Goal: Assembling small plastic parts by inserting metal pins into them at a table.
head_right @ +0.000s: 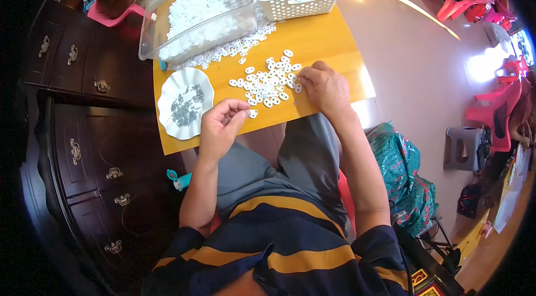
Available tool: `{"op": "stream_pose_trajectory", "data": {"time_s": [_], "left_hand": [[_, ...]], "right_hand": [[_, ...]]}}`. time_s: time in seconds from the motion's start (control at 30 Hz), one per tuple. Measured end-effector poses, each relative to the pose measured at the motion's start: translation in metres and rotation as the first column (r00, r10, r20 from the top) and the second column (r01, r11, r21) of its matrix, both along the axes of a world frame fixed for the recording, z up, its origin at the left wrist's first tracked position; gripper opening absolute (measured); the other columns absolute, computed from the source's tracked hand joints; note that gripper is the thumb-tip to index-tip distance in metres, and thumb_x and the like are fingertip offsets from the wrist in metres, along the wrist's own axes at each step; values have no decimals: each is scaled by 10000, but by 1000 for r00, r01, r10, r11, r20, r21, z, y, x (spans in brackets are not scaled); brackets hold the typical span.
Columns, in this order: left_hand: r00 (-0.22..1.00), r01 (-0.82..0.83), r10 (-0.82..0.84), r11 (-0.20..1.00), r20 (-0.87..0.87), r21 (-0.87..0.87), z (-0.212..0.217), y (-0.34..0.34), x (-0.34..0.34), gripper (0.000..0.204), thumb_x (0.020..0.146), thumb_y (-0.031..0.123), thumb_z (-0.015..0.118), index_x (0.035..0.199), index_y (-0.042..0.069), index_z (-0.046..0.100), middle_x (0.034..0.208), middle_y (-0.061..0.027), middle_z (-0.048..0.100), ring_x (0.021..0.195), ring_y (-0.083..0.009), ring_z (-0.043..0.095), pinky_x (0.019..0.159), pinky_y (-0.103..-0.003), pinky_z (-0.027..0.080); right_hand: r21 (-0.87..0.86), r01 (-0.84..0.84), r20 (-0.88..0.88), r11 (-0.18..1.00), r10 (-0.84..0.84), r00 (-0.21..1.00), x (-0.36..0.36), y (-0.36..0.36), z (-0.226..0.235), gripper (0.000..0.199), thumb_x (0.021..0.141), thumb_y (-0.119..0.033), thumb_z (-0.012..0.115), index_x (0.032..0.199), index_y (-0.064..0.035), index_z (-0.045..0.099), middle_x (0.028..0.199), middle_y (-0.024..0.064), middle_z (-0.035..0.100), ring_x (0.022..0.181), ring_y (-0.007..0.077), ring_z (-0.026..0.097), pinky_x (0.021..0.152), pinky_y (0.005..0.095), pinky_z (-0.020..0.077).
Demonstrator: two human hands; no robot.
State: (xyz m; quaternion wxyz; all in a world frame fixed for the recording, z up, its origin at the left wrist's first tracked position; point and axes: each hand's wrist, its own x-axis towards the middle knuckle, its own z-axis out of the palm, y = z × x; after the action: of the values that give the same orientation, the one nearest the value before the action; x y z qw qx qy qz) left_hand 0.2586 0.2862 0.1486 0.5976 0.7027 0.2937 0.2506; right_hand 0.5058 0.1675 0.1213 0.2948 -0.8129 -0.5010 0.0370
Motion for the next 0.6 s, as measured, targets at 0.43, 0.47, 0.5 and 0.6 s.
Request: {"op": "stream_pose_trajectory", "data": {"time_s": [0.43, 0.47, 0.5, 0.6], "left_hand": [[999, 14, -9, 994, 49, -104, -18, -19, -17, 36, 1001, 28, 658, 1022, -1, 667, 857, 21, 658, 738, -31, 580, 679, -210, 484], [998, 11, -3, 991, 58, -133, -17, -19, -17, 34, 1001, 26, 656, 1022, 0, 665, 853, 28, 649, 734, -24, 571, 670, -208, 473], [998, 6, 5, 987, 66, -162, -18, -19, -17, 33, 1001, 24, 653, 1021, 1, 663, 850, 34, 640, 729, -18, 561, 660, -206, 463], [998, -2, 11, 988, 63, -154, -21, -23, -8, 35, 1026, 37, 623, 1045, 12, 639, 835, 42, 601, 708, -17, 541, 653, -190, 460]], "right_hand": [[189, 22, 97, 982, -41, 994, -12, 4, 4, 128, 988, -181, 668, 979, -54, 683, 911, 131, 736, 748, 340, 711, 684, 418, 569], [187, 20, 95, 982, -38, 995, -18, -2, 10, 128, 988, -181, 668, 979, -54, 683, 911, 131, 736, 748, 340, 711, 684, 418, 569], [205, 45, -127, 978, -19, 992, -27, -8, 16, 117, 1017, -150, 639, 1000, -40, 673, 895, 106, 741, 715, 243, 692, 666, 356, 557], [260, 108, -518, 959, 44, 854, -51, -27, 3, 109, 1047, -98, 598, 1032, -17, 671, 841, 49, 728, 672, 89, 628, 618, 263, 511]]}}
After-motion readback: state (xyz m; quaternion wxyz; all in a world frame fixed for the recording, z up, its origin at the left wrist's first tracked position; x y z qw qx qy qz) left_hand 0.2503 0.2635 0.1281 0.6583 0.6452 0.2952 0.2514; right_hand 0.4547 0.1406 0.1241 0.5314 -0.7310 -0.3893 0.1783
